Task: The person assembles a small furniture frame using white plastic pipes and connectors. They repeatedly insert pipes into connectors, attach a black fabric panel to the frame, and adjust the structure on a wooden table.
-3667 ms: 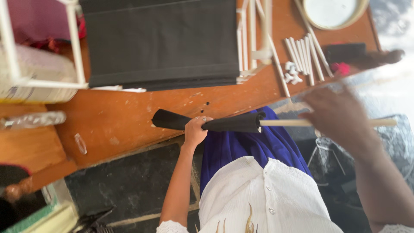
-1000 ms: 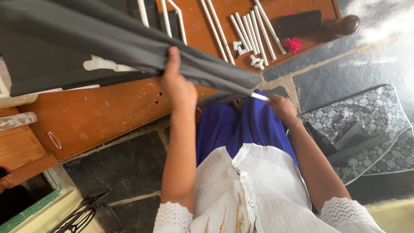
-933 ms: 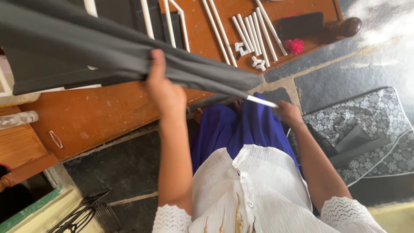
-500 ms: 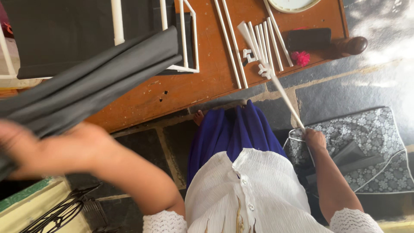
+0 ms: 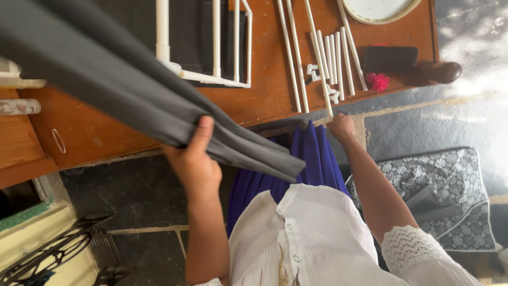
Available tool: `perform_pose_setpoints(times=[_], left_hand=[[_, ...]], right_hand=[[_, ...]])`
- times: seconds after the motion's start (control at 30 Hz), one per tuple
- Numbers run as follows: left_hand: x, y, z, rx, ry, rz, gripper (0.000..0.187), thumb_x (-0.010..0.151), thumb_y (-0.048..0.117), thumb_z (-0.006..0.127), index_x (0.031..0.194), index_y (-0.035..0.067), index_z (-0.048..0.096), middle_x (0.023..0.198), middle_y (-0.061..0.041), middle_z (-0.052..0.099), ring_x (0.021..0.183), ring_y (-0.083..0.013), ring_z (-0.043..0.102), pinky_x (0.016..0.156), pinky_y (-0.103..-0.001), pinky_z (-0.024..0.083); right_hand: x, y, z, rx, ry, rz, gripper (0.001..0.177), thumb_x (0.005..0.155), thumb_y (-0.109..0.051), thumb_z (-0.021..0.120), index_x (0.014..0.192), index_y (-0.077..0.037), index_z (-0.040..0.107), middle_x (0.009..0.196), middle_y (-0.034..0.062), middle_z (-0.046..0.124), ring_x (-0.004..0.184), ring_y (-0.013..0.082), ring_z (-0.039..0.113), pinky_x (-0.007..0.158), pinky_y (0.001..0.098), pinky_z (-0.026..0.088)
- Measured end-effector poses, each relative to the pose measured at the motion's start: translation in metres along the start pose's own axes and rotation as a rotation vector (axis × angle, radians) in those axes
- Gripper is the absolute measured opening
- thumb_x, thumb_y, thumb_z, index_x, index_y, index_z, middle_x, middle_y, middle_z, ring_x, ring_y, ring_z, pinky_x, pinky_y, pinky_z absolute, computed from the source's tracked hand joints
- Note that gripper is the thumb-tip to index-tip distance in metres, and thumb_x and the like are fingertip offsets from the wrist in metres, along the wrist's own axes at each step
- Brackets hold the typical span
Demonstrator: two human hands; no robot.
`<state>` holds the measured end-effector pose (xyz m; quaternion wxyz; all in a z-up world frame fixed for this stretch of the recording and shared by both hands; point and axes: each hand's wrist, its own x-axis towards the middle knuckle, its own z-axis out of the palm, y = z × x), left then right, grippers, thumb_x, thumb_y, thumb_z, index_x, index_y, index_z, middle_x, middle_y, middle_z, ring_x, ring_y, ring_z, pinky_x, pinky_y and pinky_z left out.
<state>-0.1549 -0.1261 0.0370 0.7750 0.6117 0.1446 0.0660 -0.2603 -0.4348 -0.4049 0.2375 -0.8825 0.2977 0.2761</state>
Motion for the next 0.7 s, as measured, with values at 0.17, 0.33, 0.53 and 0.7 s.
perform_pose_setpoints(times=[0.17, 0.33, 0.53, 0.7], left_hand=[[-0.005, -0.046, 0.001, 0.092, -0.068, -0.287, 0.050, 0.083, 0.013, 0.083, 0.123, -0.010, 0.063, 0.119, -0.018, 0.068, 0.111, -0.0260, 0.065, 0.103, -0.035, 0.049], [-0.006, -0.076, 0.002, 0.065, -0.140, -0.440, 0.053, 0.083, 0.017, 0.081, 0.126, -0.006, 0.061, 0.119, -0.016, 0.067, 0.112, -0.0220, 0.064, 0.100, -0.035, 0.048], [-0.009, -0.088, 0.001, 0.052, -0.135, -0.428, 0.054, 0.087, 0.017, 0.079, 0.131, -0.007, 0.057, 0.123, -0.015, 0.065, 0.117, -0.0213, 0.061, 0.104, -0.034, 0.046], [-0.006, -0.100, 0.017, 0.022, -0.132, -0.405, 0.052, 0.088, 0.015, 0.078, 0.129, -0.010, 0.058, 0.123, -0.016, 0.065, 0.114, -0.0202, 0.062, 0.100, -0.033, 0.047]], right_hand=[[0.021, -0.034, 0.008, -0.024, -0.027, -0.050, 0.034, 0.093, -0.031, 0.072, 0.101, 0.002, 0.073, 0.101, 0.0281, 0.075, 0.101, 0.0413, 0.072, 0.091, 0.0467, 0.057], [0.032, -0.051, 0.012, 0.014, 0.041, -0.102, 0.026, 0.096, -0.013, 0.060, 0.115, 0.005, 0.066, 0.112, 0.0307, 0.070, 0.105, 0.0462, 0.068, 0.091, 0.0513, 0.055], [0.011, -0.073, -0.014, 0.179, -0.171, -0.213, 0.050, 0.096, -0.038, 0.064, 0.129, -0.001, 0.066, 0.123, 0.0236, 0.071, 0.117, 0.0372, 0.068, 0.102, 0.0460, 0.052], [-0.074, -0.104, -0.085, 0.913, -0.613, -0.661, 0.084, 0.089, -0.061, 0.066, 0.148, -0.002, 0.053, 0.134, 0.0168, 0.069, 0.125, 0.0270, 0.065, 0.107, 0.0388, 0.051]])
